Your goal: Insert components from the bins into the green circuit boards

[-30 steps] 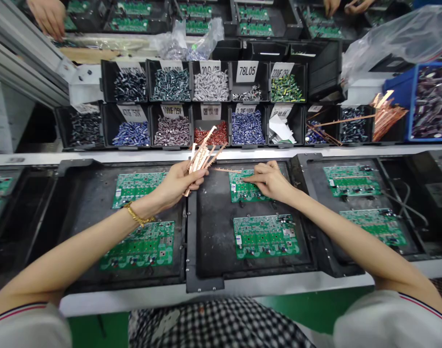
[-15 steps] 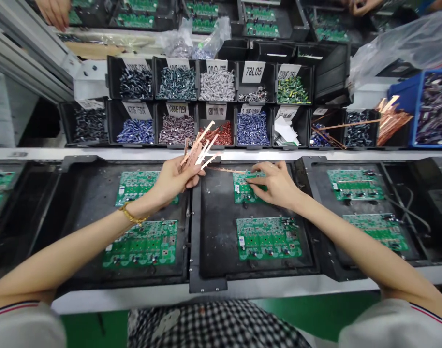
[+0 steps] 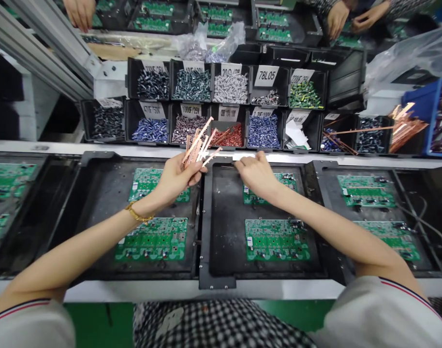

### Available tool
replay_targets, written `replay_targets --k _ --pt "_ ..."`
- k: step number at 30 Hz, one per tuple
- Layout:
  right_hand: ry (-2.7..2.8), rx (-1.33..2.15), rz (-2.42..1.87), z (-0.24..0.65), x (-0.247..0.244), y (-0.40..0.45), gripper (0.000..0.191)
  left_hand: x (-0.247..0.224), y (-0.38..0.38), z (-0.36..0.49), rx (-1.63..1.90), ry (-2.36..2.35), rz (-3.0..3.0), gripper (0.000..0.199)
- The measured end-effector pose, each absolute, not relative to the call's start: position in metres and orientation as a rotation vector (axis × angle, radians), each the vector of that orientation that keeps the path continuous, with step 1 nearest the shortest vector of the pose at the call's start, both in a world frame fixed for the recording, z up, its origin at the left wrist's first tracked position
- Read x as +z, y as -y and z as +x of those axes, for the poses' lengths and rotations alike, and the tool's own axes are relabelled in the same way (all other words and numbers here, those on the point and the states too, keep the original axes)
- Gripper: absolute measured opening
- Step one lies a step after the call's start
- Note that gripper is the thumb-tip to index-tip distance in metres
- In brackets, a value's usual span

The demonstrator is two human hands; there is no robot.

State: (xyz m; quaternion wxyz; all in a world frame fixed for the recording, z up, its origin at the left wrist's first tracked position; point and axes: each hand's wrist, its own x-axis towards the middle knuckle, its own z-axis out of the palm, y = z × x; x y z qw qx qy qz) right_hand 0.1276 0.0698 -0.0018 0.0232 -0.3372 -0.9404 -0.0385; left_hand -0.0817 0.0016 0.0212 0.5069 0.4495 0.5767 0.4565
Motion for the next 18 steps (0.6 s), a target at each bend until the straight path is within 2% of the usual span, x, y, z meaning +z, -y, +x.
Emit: replay_targets --k 4,9,18 --pt "2.699 0.143 -1.083 0.189 0.012 -0.063 0.035 0.023 0.004 -0.081 1.007 -1.458 1.222 0.021" --pt "2.836 0.362 -0.932 0.235 -0.012 -0.053 0.040 0.017 0.008 -0.056 0.881 -1.380 1.405 0.033" --pt "2.810 0.425 -0.877 0.241 -0.033 -0.048 0.045 0.008 0.010 -0.033 0.785 -1.344 1.373 0.014"
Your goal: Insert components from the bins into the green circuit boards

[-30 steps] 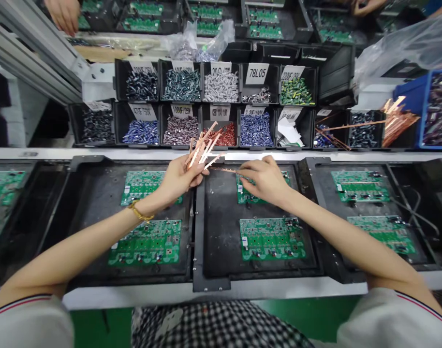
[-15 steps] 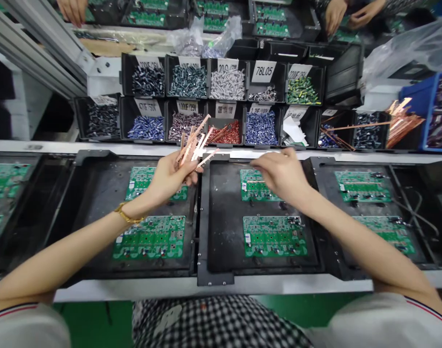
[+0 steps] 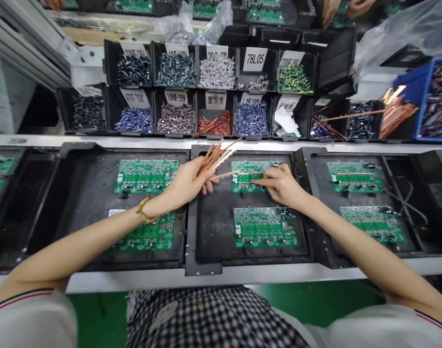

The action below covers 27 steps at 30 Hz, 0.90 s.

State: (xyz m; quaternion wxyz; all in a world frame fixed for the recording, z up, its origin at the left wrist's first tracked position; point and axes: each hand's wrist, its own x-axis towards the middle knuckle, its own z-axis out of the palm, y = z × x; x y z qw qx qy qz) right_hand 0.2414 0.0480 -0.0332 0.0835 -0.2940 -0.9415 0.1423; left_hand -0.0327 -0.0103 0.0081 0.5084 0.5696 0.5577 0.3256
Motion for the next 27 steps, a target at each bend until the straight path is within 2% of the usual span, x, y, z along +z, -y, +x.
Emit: replay_targets --k 6,9,15,18,23,27 --pt "2.861 0.348 -0.889 0.240 -0.033 -0.046 0.042 0.004 0.011 -0.028 0.778 -1.334 1.358 0.015" --pt "2.872 0.333 -0.919 0.238 -0.021 -0.041 0.039 0.003 0.012 -0.027 0.762 -1.341 1.405 0.015" --pt "2.529 0.457 -1.042 0.208 0.007 -0.019 0.025 0.007 0.017 -0.003 0.703 -1.316 1.553 0.020" --pt "2.609 0.440 -0.989 0.195 0.015 -0.008 0.027 0.010 0.020 0.015 0.684 -1.270 1.619 0.025" --pt "2.715 0.266 -1.106 0.225 0.019 0.015 0.028 0.009 0.012 0.012 0.888 -1.310 1.580 0.025" --pt "2.684 0.540 -0.982 0.261 0.007 0.037 0.022 0.004 0.004 -0.005 0.975 -1.299 1.331 0.012"
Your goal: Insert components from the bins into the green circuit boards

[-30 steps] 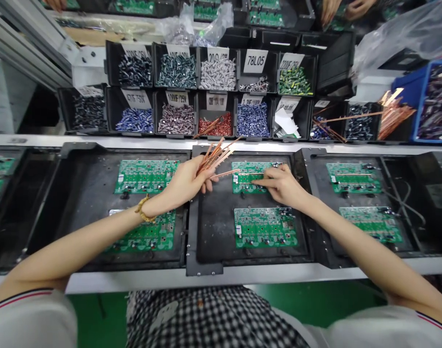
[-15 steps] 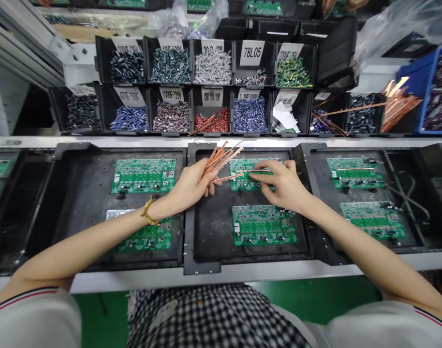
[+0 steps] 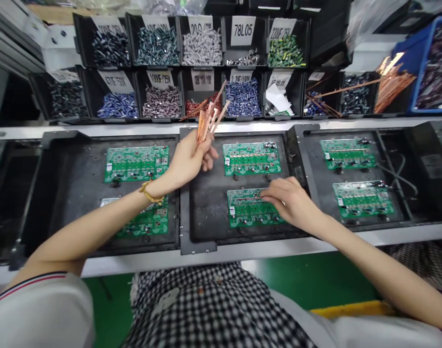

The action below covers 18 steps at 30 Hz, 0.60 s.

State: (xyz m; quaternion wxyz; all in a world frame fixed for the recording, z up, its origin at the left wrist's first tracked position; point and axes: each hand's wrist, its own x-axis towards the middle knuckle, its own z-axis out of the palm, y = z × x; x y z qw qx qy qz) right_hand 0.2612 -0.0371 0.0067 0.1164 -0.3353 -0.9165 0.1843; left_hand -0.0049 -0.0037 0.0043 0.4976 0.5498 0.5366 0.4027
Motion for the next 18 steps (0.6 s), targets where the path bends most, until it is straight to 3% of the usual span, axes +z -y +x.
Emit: replay_targets --k 6,18 --pt "2.747 0.313 -0.737 0.269 -0.015 0.047 0.037 0.003 0.018 -0.006 0.835 -1.202 1.191 0.006" --pt "2.867 -0.114 -0.598 0.268 -0.026 0.048 0.034 0.009 0.036 0.000 0.627 -1.121 1.081 0.009"
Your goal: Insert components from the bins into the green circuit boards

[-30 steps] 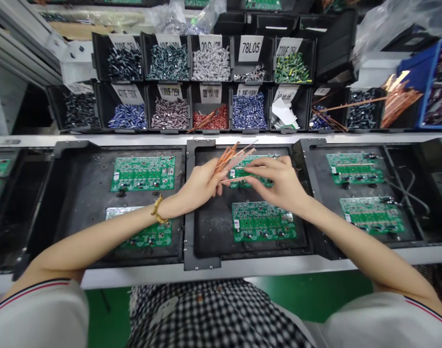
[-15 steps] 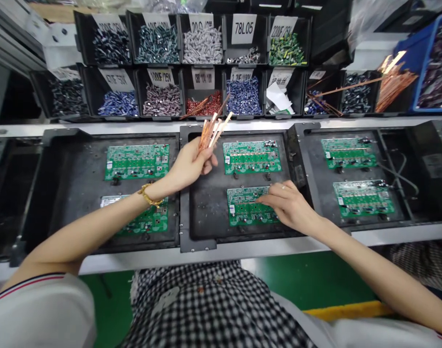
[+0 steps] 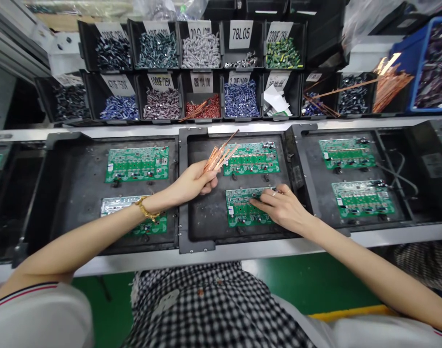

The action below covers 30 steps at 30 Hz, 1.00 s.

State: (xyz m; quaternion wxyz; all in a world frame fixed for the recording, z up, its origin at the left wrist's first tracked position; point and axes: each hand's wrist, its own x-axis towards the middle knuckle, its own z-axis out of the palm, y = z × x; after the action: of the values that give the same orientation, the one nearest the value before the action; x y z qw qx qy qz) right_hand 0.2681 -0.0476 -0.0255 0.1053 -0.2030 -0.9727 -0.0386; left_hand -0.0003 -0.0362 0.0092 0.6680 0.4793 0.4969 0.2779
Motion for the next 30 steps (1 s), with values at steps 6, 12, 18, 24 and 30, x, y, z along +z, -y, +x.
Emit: replay_targets --k 6,12,18,24,30 --pt "2.784 -0.084 -0.743 0.261 0.000 0.042 0.020 0.010 0.039 0.002 0.528 -1.048 1.095 0.015" --pt "2.535 -0.484 -0.703 0.220 0.030 0.015 0.021 0.017 0.044 0.019 0.412 -1.132 1.503 0.019" --pt "2.632 -0.524 -0.787 0.226 0.046 0.009 0.028 0.022 0.038 0.021 0.395 -1.153 1.578 0.022" --pt "2.837 0.107 -0.744 0.276 0.021 0.043 0.032 0.027 0.032 -0.017 0.614 -1.280 1.133 0.013" --pt "2.905 0.295 -0.719 0.273 -0.017 0.070 0.046 0.032 0.041 -0.023 0.681 -1.321 1.124 0.010"
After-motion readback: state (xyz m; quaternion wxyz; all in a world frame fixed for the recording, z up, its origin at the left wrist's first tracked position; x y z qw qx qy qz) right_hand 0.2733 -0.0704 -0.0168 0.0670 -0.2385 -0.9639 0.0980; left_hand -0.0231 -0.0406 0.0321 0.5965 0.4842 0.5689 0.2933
